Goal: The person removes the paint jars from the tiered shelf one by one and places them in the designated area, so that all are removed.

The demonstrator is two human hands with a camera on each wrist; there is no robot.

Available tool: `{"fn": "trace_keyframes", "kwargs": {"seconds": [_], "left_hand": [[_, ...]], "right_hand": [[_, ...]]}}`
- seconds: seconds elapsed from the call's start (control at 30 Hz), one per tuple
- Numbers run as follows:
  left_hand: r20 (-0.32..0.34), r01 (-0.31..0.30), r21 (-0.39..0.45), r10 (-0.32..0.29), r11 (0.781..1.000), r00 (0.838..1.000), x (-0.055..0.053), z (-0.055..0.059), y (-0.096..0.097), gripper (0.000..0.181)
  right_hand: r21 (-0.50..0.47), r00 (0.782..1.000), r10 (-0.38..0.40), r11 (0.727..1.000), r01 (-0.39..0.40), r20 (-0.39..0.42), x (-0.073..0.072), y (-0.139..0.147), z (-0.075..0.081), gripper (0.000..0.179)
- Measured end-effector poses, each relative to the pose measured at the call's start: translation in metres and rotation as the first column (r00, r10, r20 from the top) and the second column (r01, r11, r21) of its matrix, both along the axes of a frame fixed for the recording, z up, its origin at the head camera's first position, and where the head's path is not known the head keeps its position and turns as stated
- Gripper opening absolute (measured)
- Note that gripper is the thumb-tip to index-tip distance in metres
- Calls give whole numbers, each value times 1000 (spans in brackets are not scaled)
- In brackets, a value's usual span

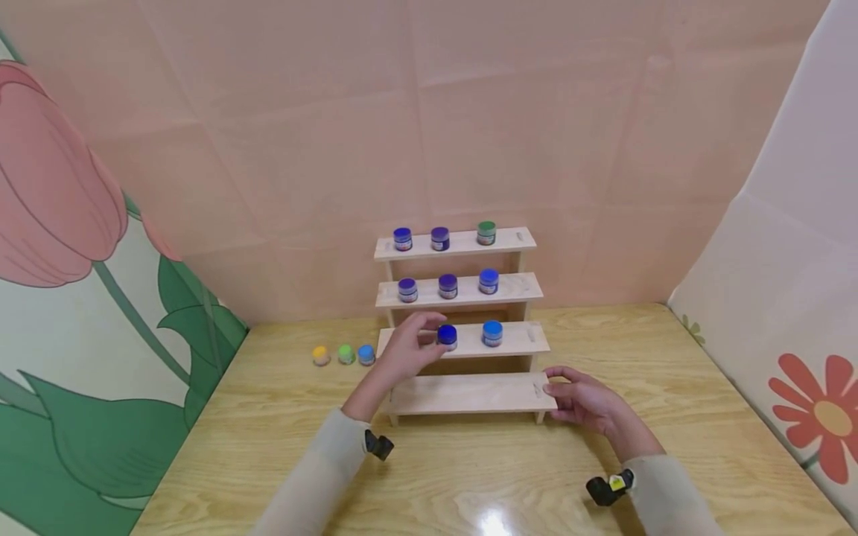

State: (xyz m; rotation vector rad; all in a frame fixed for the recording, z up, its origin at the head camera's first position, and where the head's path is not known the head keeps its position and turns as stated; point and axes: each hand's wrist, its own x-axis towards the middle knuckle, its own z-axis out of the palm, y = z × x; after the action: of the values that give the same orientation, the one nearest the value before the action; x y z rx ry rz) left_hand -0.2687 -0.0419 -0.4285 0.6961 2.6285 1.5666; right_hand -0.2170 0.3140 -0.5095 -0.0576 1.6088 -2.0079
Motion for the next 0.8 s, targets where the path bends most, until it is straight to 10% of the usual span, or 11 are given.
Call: {"fn": "trace_keyframes", "kwargs": {"seconds": [0.8], "left_hand": [[-27, -18, -94, 15, 995, 1000, -4, -4, 11, 43]], "right_hand": [[3, 1000, -7, 1000, 7, 3, 0, -1, 1, 22]]}}
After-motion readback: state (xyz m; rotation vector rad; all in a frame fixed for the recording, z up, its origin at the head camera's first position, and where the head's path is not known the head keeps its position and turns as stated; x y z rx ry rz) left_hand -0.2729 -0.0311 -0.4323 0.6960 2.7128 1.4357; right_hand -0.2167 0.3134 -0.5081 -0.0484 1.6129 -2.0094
